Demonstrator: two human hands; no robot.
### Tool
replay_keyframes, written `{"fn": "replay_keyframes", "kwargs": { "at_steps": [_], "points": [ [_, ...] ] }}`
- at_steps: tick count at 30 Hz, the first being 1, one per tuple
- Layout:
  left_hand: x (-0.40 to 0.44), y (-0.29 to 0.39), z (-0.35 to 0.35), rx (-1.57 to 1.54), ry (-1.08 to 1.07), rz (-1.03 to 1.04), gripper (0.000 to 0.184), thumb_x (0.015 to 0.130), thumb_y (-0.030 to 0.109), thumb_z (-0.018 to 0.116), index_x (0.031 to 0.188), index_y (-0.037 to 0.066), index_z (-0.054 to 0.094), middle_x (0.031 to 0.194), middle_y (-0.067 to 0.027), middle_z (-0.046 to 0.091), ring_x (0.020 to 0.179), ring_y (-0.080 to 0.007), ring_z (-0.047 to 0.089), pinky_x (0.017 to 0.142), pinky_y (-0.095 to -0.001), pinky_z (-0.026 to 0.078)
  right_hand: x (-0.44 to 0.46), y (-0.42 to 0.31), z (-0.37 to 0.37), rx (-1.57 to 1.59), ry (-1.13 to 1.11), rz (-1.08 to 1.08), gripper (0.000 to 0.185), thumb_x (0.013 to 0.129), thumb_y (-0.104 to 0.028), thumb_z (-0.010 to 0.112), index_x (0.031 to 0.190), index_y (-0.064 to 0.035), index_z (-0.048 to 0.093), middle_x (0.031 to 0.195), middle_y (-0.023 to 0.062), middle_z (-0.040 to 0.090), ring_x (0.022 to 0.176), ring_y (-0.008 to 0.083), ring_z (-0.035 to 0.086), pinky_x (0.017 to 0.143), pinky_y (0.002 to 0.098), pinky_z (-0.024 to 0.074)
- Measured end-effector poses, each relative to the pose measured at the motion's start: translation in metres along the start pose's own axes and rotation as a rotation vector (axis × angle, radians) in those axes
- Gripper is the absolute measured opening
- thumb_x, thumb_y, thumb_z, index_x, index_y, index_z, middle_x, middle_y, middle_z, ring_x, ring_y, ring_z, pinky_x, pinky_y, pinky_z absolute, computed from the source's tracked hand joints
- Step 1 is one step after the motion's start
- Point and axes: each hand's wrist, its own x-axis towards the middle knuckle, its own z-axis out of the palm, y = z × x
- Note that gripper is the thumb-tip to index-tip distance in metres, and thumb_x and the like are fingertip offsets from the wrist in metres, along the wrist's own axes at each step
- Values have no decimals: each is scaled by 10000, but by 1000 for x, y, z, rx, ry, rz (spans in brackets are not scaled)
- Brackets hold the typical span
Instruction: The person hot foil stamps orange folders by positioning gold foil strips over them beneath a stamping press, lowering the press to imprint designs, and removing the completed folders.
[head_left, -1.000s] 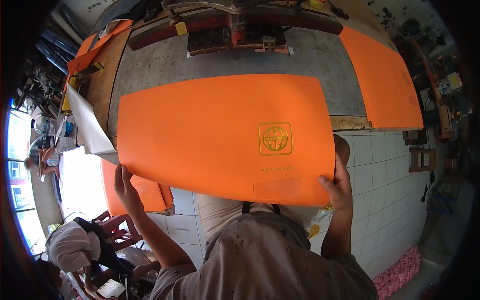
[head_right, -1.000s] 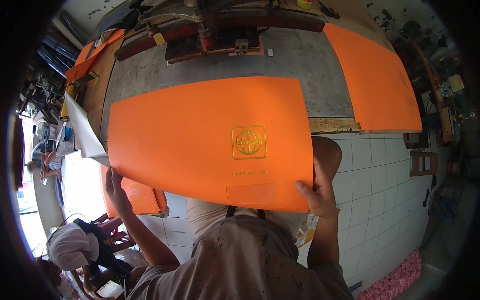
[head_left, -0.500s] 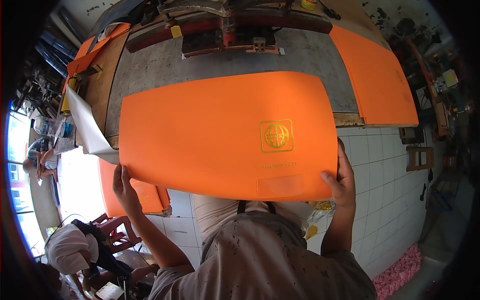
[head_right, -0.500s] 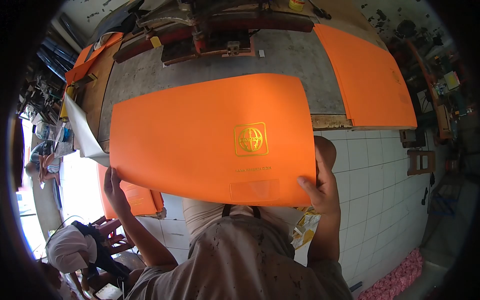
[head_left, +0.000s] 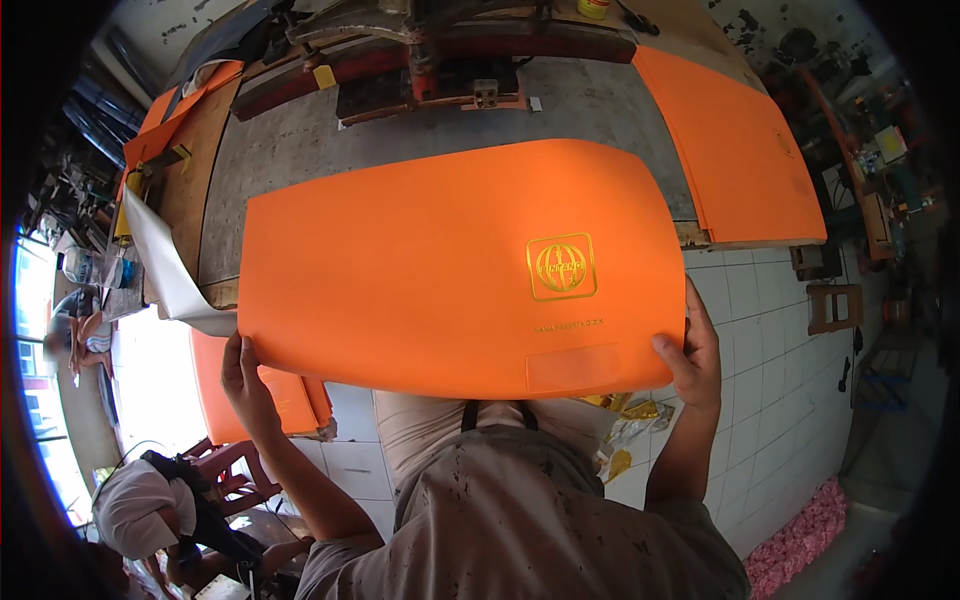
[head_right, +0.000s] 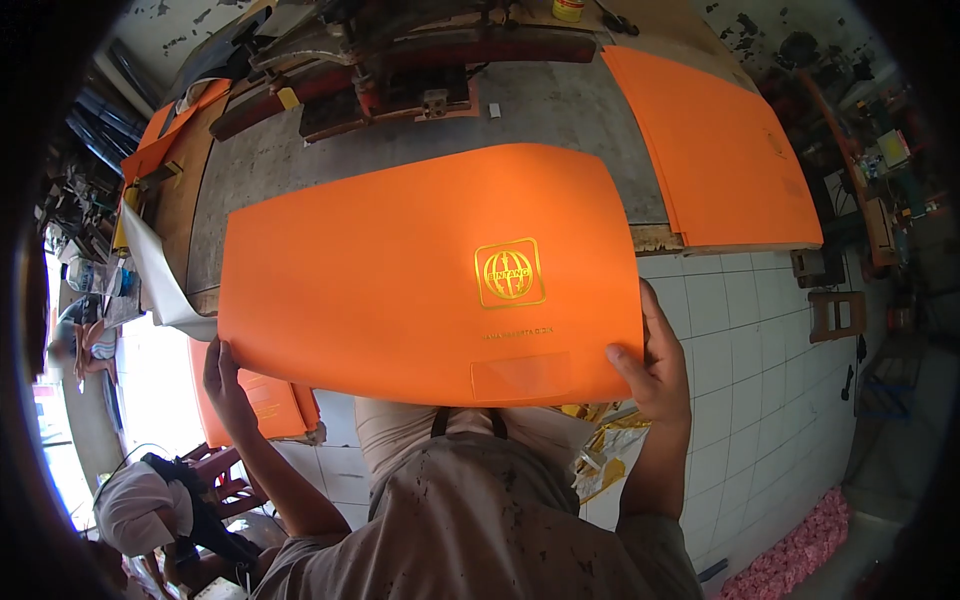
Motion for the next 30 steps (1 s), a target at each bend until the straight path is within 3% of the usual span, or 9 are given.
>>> {"fn": "replay_keyframes", "kwargs": {
  "at_steps": [11, 15, 20, 23, 24, 25, 26, 29, 30],
  "points": [
    [-11, 13, 19, -36, -83, -1, 288, 1051, 186, 591, 1210, -45, 659, 1046, -51, 706, 970, -99, 629, 856, -267, 489, 6, -19, -40, -118, 63, -24, 679, 942, 7, 584, 1561, 89, 315, 1538, 201, 484, 1423, 239, 470, 1178, 357, 336],
    [-24, 31, 33, -231, -459, -2, 311, 997, 56, 606, 1290, -45, 570, 1129, -79, 709, 1031, -115, 644, 891, -258, 488, 23, -52, -92, -392, 207, -115, 609, 978, -83, 616, 1533, 56, 407, 1543, 166, 490, 1407, 222, 482, 1175, 346, 339],
    [-75, 110, 145, -437, -663, 5, 437, 966, -10, 625, 1380, -12, 483, 1167, -110, 699, 967, -120, 672, 773, -243, 537, 77, -128, -218, -705, 357, -126, 577, 975, -220, 657, 1486, 5, 511, 1450, 113, 588, 1348, 184, 526, 1151, 333, 361],
    [-92, 167, 241, -515, -784, 126, 417, 1022, 64, 623, 1391, -26, 450, 1219, -166, 680, 1134, -217, 684, 937, -329, 563, 121, -156, -318, -781, 376, -27, 576, 1006, -282, 647, 1514, -53, 499, 1455, 85, 594, 1342, 177, 540, 1130, 345, 391],
    [-96, 181, 274, -631, -811, 54, 398, 1028, 60, 610, 1381, -38, 456, 1226, -171, 677, 1125, -206, 683, 920, -322, 567, 139, -153, -361, -833, 428, -61, 559, 1004, -290, 650, 1495, -60, 519, 1406, 95, 622, 1300, 196, 568, 1113, 353, 404],
    [-96, 192, 306, -687, -813, 147, 380, 1034, 59, 597, 1365, -61, 454, 1233, -181, 671, 1137, -204, 675, 927, -318, 562, 157, -146, -402, -886, 480, -95, 541, 1001, -299, 653, 1477, -66, 540, 1358, 105, 650, 1258, 215, 596, 1097, 362, 418],
    [-91, 204, 329, -676, -896, 41, 488, 1027, 114, 632, 1425, -71, 418, 1277, -188, 661, 1153, -208, 660, 929, -309, 552, 167, -136, -423, -939, 530, -130, 524, 999, -307, 657, 1458, -73, 561, 1309, 115, 678, 1215, 234, 625, 1080, 370, 431],
    [-93, 198, 376, -718, -864, 72, 648, 1018, 179, 658, 1521, -71, 336, 1396, -242, 579, 1223, -241, 637, 970, -331, 541, 185, -93, -415, -1721, 899, -215, 519, 980, -311, 685, 1431, -77, 579, 1260, 177, 686, 1165, 330, 640, 1033, 435, 470],
    [-92, 193, 385, -677, -842, 76, 680, 1016, 195, 663, 1538, -70, 318, 1423, -255, 557, 1242, -252, 630, 981, -336, 537, 187, -81, -381, -1596, 766, -326, 512, 958, -306, 710, 1402, -76, 597, 1287, 210, 660, 1190, 380, 617, 1009, 486, 479]
  ]
}}
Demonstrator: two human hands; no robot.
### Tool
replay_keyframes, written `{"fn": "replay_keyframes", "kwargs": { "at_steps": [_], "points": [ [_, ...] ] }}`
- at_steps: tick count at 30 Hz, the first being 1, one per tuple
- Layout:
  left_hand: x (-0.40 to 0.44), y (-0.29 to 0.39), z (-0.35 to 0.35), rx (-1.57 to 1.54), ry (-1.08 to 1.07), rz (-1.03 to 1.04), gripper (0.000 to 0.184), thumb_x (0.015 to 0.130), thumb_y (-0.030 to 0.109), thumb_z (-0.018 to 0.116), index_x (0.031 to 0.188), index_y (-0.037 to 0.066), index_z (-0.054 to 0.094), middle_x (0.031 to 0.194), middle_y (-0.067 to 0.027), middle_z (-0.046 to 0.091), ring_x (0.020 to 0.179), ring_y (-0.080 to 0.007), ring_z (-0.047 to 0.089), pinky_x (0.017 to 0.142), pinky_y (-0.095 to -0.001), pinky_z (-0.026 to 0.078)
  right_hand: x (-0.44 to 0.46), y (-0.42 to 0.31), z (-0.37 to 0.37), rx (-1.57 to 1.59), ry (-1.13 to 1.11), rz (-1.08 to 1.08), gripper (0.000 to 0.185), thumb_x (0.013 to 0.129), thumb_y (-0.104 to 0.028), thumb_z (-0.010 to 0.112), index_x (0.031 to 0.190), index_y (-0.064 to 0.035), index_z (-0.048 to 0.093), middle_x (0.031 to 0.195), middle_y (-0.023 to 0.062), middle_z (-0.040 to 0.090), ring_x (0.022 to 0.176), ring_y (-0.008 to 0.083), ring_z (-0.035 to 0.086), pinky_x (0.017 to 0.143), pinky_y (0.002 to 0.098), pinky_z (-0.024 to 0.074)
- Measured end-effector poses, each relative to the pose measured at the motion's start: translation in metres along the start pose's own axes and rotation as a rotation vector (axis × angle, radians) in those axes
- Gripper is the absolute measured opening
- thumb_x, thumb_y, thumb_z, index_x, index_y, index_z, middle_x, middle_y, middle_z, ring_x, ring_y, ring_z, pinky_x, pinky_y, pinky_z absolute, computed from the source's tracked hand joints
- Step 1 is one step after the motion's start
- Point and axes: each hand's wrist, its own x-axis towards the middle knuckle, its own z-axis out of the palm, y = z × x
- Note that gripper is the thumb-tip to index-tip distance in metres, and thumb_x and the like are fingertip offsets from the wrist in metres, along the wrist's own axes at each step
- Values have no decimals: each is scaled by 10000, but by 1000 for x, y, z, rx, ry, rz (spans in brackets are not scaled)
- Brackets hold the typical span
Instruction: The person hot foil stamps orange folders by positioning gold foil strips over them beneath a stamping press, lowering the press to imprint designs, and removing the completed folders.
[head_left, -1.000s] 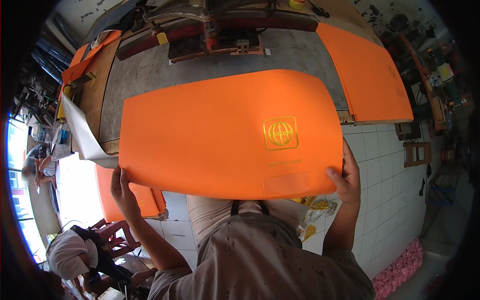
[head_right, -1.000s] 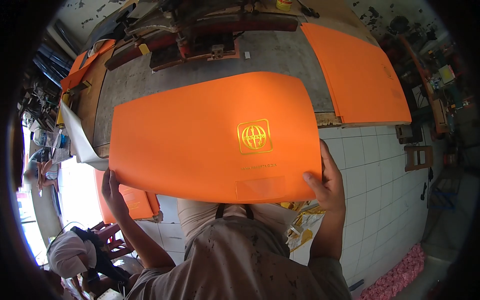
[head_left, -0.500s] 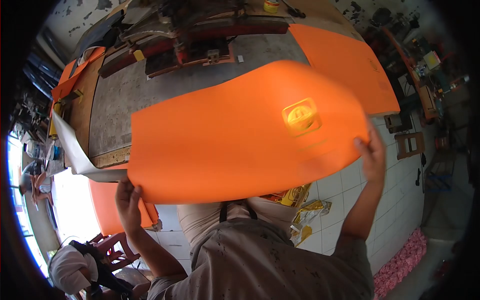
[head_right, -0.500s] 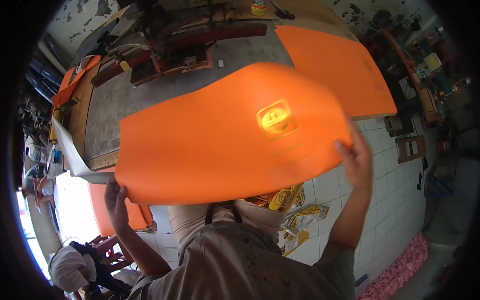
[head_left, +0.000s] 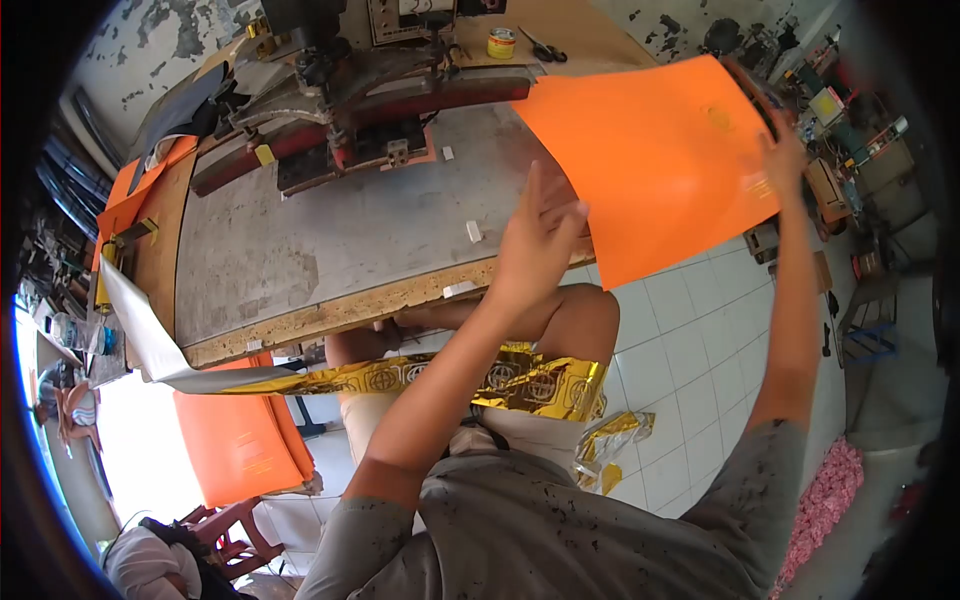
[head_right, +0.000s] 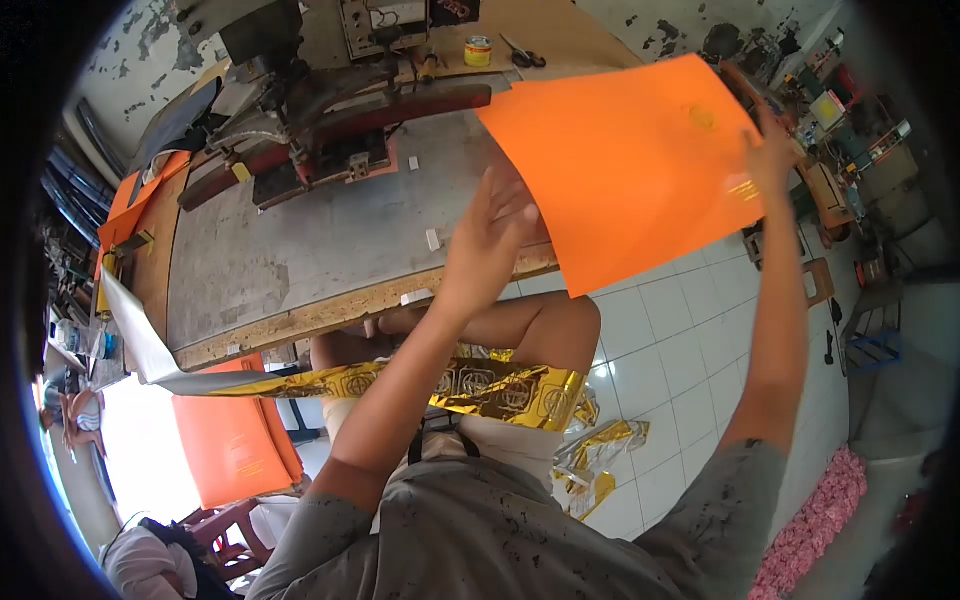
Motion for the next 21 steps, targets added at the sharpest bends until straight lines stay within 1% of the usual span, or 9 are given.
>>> {"fn": "replay_keyframes", "kwargs": {
  "at_steps": [2, 5, 6, 7, 9, 12, 14, 18, 21],
  "points": [
    [-31, -4, -22, 375, -2, 162, 702, 981, 176, 694, 1549, -36, 339, 1465, -238, 534, 1292, -276, 606, 1008, -348, 520, -53, -71, 22, 479, -170, -152, 471, 971, -303, 697, 1375, -74, 618, 1323, 201, 649, 1272, 378, 586, 1082, 474, 444],
    [-98, 30, -94, 716, -265, 133, 496, 955, 132, 705, 1403, -21, 558, 1316, -174, 664, 1193, -244, 662, 965, -356, 536, -123, -127, 44, 320, -559, -55, 616, 1033, -513, 532, 1517, -133, 493, 1597, 168, 415, 1498, 349, 346, 1226, 477, 259],
    [-125, 42, -114, 428, -268, -151, 354, 968, 155, 694, 1266, -30, 647, 1181, -142, 718, 1036, -207, 707, 884, -332, 554, -128, -129, 46, 345, -558, -9, 635, 1035, -535, 511, 1533, -144, 472, 1616, 165, 381, 1513, 344, 314, 1233, 481, 236],
    [-151, 38, -155, 319, -423, -341, 289, 987, 163, 693, 1196, -35, 672, 1083, -109, 731, 916, -160, 690, 834, -314, 550, -131, -131, 48, 369, -560, 38, 654, 1036, -557, 491, 1549, -154, 451, 1636, 161, 347, 1529, 339, 283, 1240, 484, 214],
    [-200, 57, -221, 188, -471, -626, 165, 1007, 127, 647, 1002, -26, 710, 887, -92, 726, 767, -140, 676, 690, -296, 548, -128, -125, 64, 370, -529, 68, 670, 1027, -572, 504, 1555, -164, 444, 1638, 183, 338, 1530, 352, 284, 1238, 491, 218],
    [-266, 58, -298, 266, -138, -1028, 247, 995, 175, 627, 957, -43, 737, 689, -79, 685, 547, -116, 595, 523, -260, 470, -115, -120, 78, 382, -537, 77, 680, 1021, -570, 519, 1555, -157, 442, 1633, 198, 341, 1519, 365, 306, 1230, 487, 247],
    [-306, 35, -345, 645, 85, -1013, 216, 941, 152, 624, 954, -26, 747, 645, -50, 657, 500, -99, 573, 494, -251, 453, -106, -127, 80, 388, -554, 107, 683, 1017, -564, 531, 1555, -153, 440, 1635, 199, 339, 1516, 369, 316, 1225, 473, 273],
    [-368, -44, -464, 1396, 634, -684, 378, 977, 287, 647, 1232, 9, 667, 1018, -177, 717, 910, -300, 704, 784, -441, 554, -100, -129, 89, 374, -554, 110, 680, 1018, -559, 532, 1558, -156, 437, 1644, 181, 335, 1524, 351, 308, 1232, 480, 258],
    [-386, -100, -515, 1778, 805, -455, 567, 976, 381, 655, 1418, 52, 523, 1377, -232, 565, 1249, -397, 555, 1029, -518, 461, -98, -132, 83, 250, -539, 95, 666, 1026, -544, 525, 1552, -144, 441, 1638, 163, 354, 1522, 341, 315, 1237, 516, 228]
  ]
}}
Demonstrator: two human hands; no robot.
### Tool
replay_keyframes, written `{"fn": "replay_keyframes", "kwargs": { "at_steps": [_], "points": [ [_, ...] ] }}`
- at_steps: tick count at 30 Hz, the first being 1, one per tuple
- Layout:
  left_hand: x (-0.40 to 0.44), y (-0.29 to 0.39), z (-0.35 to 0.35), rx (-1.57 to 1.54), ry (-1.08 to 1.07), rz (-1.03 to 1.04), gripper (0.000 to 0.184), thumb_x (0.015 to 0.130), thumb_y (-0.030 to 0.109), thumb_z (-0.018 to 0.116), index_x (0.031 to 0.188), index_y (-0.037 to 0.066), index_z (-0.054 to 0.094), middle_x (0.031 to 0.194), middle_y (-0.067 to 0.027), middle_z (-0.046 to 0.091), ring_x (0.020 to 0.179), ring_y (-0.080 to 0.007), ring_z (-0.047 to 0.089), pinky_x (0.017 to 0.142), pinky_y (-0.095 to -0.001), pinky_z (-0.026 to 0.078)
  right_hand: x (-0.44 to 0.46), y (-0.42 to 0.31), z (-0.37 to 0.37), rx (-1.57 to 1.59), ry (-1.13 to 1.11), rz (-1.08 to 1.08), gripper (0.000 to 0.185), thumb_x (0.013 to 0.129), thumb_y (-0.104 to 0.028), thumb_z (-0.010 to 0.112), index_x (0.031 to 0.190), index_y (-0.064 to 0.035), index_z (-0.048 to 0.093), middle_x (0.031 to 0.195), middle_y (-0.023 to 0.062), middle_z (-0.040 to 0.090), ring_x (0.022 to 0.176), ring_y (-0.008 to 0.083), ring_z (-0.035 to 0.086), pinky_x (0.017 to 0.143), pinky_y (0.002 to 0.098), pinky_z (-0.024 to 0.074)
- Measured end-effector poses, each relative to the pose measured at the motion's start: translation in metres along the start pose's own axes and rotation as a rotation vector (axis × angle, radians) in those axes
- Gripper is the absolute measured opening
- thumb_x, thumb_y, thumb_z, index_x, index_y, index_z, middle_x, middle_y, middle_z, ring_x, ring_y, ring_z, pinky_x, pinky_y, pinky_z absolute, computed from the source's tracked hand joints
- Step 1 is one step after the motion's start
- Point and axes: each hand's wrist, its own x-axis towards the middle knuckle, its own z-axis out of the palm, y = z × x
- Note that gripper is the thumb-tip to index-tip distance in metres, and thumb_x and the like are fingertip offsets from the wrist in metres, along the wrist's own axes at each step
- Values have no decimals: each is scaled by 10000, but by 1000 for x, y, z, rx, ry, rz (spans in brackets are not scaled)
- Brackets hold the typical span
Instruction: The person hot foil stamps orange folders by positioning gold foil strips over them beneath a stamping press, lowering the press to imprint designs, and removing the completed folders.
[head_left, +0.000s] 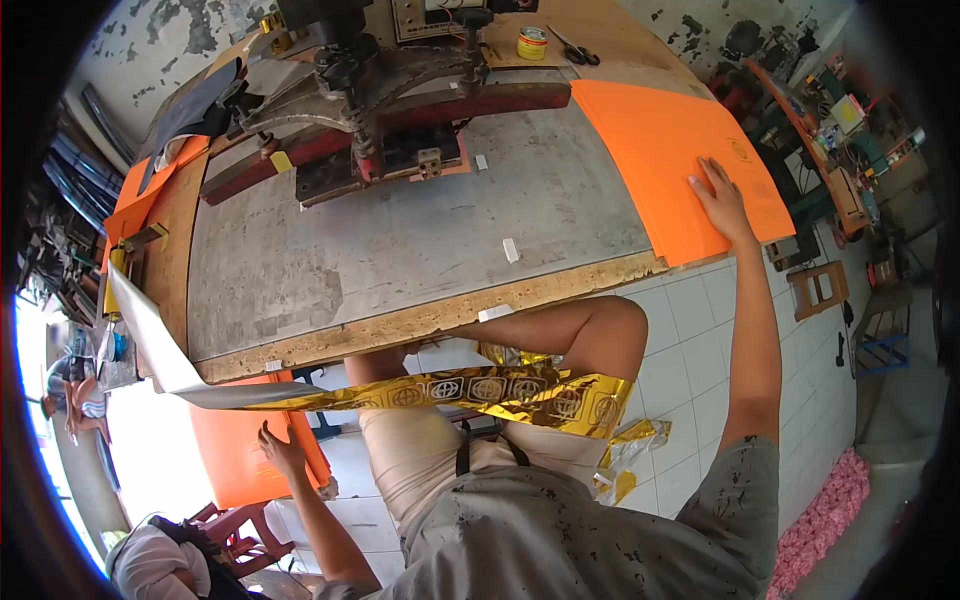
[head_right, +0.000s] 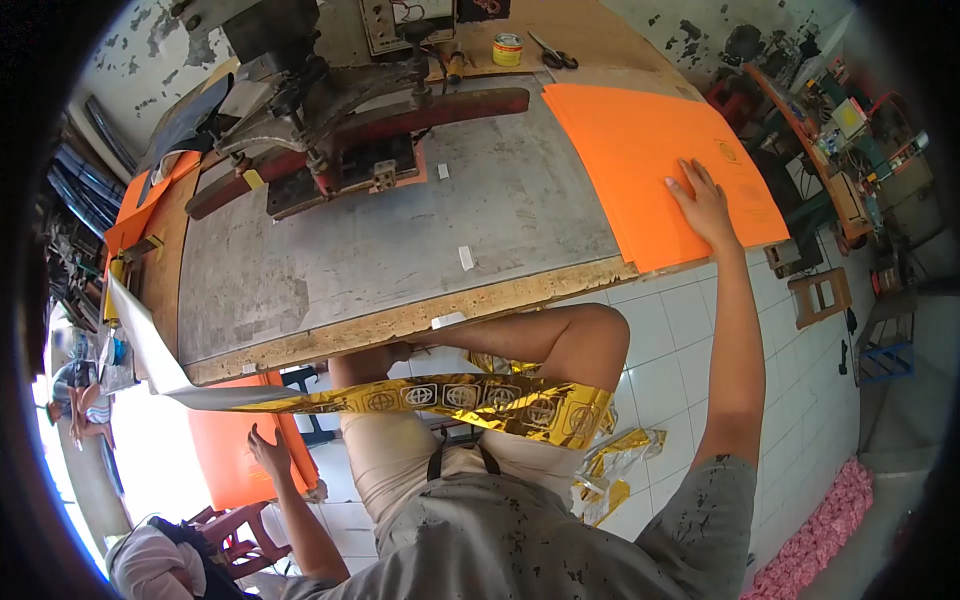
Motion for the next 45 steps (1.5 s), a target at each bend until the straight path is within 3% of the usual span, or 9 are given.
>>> {"fn": "replay_keyframes", "kwargs": {
  "at_steps": [3, 15, 17, 23, 29, 33, 36, 41, 45],
  "points": [
    [5, -14, 45, 3, -178, -214, 665, 949, 409, 677, 1467, 57, 452, 1497, -208, 450, 1356, -411, 456, 1118, -506, 401, -22, -24, -13, -3, 64, -57, 643, 1035, -504, 529, 1534, -106, 453, 1616, 155, 391, 1514, 336, 329, 1235, 553, 200],
    [-4, -46, 33, -334, -182, -161, 355, 1035, 273, 567, 1178, -32, 678, 1219, -200, 640, 1145, -392, 603, 990, -463, 483, -248, -223, 38, 280, 229, -395, 576, 936, -313, 658, 1432, -44, 541, 1558, 193, 443, 1494, 406, 346, 1186, 566, 256],
    [7, -70, 48, -20, -237, -116, 330, 1036, 263, 571, 1090, -34, 704, 1069, -203, 696, 1017, -408, 654, 888, -462, 515, -252, -233, 50, 321, 265, -377, 595, 980, -344, 611, 1470, -31, 484, 1591, 208, 391, 1502, 436, 317, 1192, 581, 255],
    [19, -98, 66, -617, 28, -379, 319, 958, 288, 736, 823, 1, 697, 683, -54, 671, 587, -192, 566, 603, -375, 488, -249, -239, 45, 345, 297, -376, 564, 1023, -358, 556, 1477, -34, 472, 1591, 193, 394, 1504, 424, 320, 1204, 549, 275],
    [2, -121, 53, -1207, 36, -800, 365, 967, 367, 751, 874, 26, 664, 763, 5, 615, 678, -107, 517, 624, -313, 450, -257, -257, 25, 403, 310, -369, 472, 1000, -289, 575, 1384, -14, 563, 1510, 188, 477, 1451, 418, 394, 1185, 544, 312],
    [-2, -106, 7, -686, 275, -449, 361, 1029, 307, 664, 918, -17, 550, 823, -45, 522, 771, -164, 486, 722, -328, 446, -281, -312, 35, 831, 275, -485, 355, 963, -229, 617, 1239, -9, 656, 1333, 169, 607, 1289, 368, 553, 1104, 497, 420],
    [-27, -48, -61, -547, 278, -306, 315, 1061, 271, 601, 950, -13, 521, 839, -64, 491, 781, -194, 477, 749, -338, 449, -308, -377, 38, 1039, -124, -830, 256, 911, -183, 724, 1136, -64, 692, 1124, 112, 674, 1068, 309, 645, 941, 454, 506],
    [-89, 55, -125, -760, 243, -382, 231, 1060, 217, 585, 1110, -5, 541, 1023, -87, 596, 945, -212, 580, 814, -359, 492, -388, -496, 106, 1022, -704, -1218, 673, 961, -440, 679, 1443, -3, 510, 1429, 203, 532, 1278, 374, 552, 1109, 455, 432],
    [-155, 85, -98, -953, 163, -281, 384, 1009, 90, 605, 1357, -32, 498, 1392, -168, 549, 1188, -279, 589, 976, -388, 489, -455, -569, 166, 1073, -842, -921, 743, 1020, -438, 562, 1569, 2, 322, 1484, 279, 463, 1265, 405, 555, 1100, 439, 442]
  ]
}}
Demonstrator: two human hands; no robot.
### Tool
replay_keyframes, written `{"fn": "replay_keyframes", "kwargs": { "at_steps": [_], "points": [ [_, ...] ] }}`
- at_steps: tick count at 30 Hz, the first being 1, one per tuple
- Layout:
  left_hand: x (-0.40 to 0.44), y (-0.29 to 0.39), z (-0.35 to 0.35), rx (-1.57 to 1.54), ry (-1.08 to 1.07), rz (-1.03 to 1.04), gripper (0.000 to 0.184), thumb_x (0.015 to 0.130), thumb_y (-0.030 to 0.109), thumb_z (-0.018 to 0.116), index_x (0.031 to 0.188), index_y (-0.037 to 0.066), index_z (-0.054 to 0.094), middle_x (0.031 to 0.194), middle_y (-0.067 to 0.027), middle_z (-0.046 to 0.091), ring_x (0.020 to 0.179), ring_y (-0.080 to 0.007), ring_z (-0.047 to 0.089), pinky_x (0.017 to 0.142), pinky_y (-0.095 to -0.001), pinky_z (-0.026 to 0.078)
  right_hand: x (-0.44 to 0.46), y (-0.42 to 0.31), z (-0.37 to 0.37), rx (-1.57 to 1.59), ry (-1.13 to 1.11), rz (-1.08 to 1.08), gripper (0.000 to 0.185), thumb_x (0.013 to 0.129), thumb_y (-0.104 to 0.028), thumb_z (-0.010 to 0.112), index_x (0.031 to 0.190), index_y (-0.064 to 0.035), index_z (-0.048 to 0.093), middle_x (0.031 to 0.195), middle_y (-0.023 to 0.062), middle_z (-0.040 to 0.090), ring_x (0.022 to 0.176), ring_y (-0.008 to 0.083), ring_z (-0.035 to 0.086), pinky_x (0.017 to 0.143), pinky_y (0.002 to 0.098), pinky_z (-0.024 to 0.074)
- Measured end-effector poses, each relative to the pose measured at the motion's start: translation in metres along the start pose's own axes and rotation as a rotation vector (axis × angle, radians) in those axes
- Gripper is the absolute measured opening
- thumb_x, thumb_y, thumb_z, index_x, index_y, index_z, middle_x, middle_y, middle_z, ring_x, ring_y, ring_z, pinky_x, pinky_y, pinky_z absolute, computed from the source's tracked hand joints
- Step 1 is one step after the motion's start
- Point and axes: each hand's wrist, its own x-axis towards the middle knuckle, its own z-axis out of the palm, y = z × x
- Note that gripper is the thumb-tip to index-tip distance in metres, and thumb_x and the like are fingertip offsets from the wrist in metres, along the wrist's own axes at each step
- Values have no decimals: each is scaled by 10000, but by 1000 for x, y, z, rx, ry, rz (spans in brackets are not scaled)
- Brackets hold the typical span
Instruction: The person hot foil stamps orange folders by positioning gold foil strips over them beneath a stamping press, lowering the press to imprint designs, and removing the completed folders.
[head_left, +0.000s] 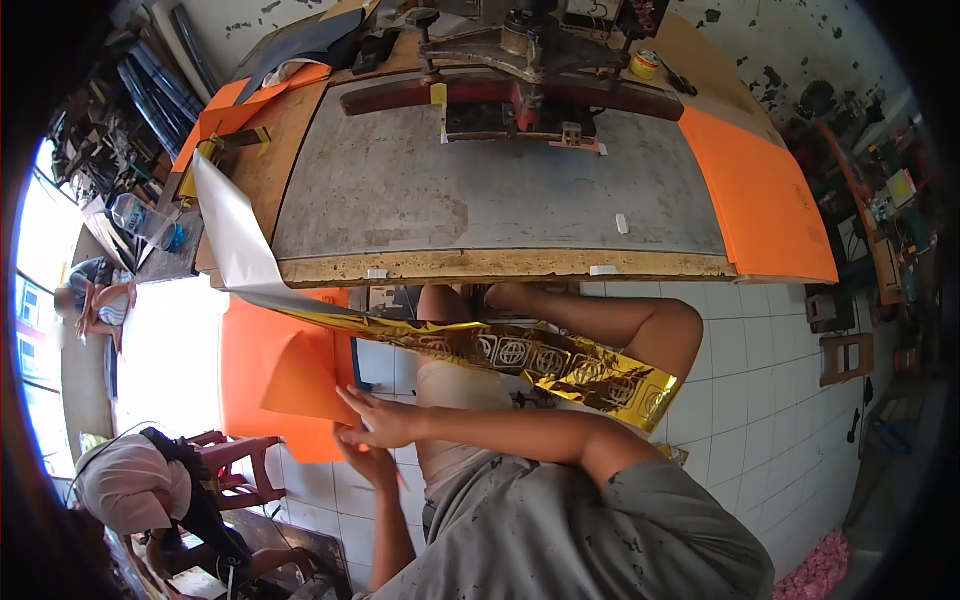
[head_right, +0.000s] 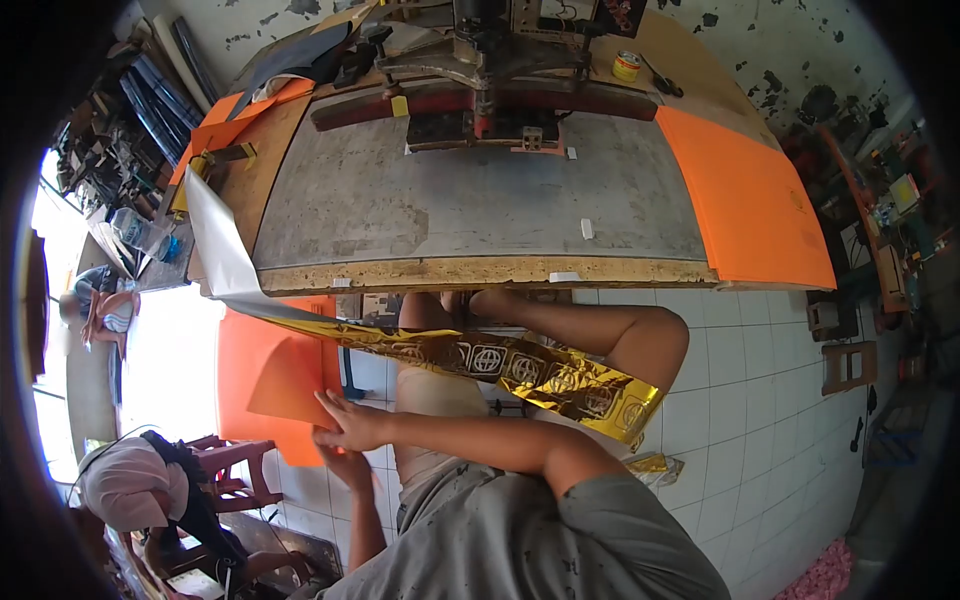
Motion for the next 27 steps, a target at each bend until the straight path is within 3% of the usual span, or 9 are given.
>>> {"fn": "replay_keyframes", "kwargs": {
  "at_steps": [4, 5, 8, 13, 15, 16, 17, 20, 27],
  "points": [
    [-41, 50, 14, -115, -38, 18, 449, 991, 206, 565, 1376, -11, 485, 1549, -198, 407, 1407, -309, 423, 1179, -443, 308, 21, -37, -29, 40, -386, 301, 659, 1008, -251, 541, 1562, 27, 318, 1253, 316, 651, 1043, 406, 705, 919, 449, 562],
    [-43, 47, 6, -274, -43, 11, 466, 999, 270, 546, 1375, -1, 489, 1552, -195, 403, 1422, -306, 404, 1193, -443, 286, 18, -16, -7, -28, -245, 119, 641, 961, -142, 544, 1549, 24, 352, 988, 269, 726, 780, 406, 727, 735, 469, 584],
    [-25, 29, -12, -397, 4, 68, 655, 1010, 521, 496, 1433, 25, 432, 1578, -168, 353, 1504, -309, 285, 1212, -463, 244, 17, -64, -53, -124, -211, -211, 619, 931, -107, 564, 1518, 9, 408, 975, 262, 724, 798, 403, 723, 738, 478, 575],
    [44, 20, -30, 84, 466, -37, 715, 1074, 489, 429, 1575, 18, 229, 1620, -186, 226, 1512, -321, 246, 1231, -452, 227, -17, -164, -218, 21, 21, -304, 398, 1035, -180, 545, 1427, -118, 569, 803, 154, 670, 660, 273, 637, 642, 357, 541],
    [83, 9, -55, 99, 462, 58, 706, 1071, 457, 472, 1564, 2, 253, 1606, -194, 250, 1503, -325, 263, 1220, -460, 247, -56, -191, -292, 186, 82, -138, 358, 1090, -264, 490, 1325, -20, 605, 1140, 163, 705, 1033, 208, 672, 903, 351, 519],
    [92, 31, -53, 103, 460, 98, 701, 1069, 442, 493, 1558, -6, 264, 1598, -197, 262, 1498, -327, 271, 1214, -463, 258, -75, -178, -309, 304, 230, 23, 340, 1089, -261, 516, 1321, -36, 625, 1058, 67, 690, 932, 124, 626, 854, 310, 518],
    [101, 56, -59, -446, 228, -57, 655, 1033, 327, 610, 1514, -29, 344, 1508, -187, 423, 1406, -306, 426, 1143, -442, 369, -96, -172, -333, 458, 330, 151, 326, 1086, -237, 534, 1330, -44, 631, 1028, 2, 655, 910, 76, 585, 838, 280, 509],
    [140, 54, -80, -525, -285, -134, 588, 990, 245, 685, 1448, -37, 446, 1339, -145, 590, 1248, -248, 574, 1052, -391, 454, -131, -149, -360, 538, 803, 111, 311, 1079, -179, 529, 1328, -8, 606, 1110, 3, 682, 945, 45, 600, 818, 237, 495],
    [168, 218, -18, -62, -489, 193, 474, 983, 123, 659, 1403, -41, 513, 1219, -140, 689, 1097, -188, 672, 923, -334, 547, -188, -70, -394, -45, 793, 430, 327, 1076, -155, 530, 1347, 24, 572, 918, 70, 714, 780, 66, 623, 714, 264, 495]
  ]
}}
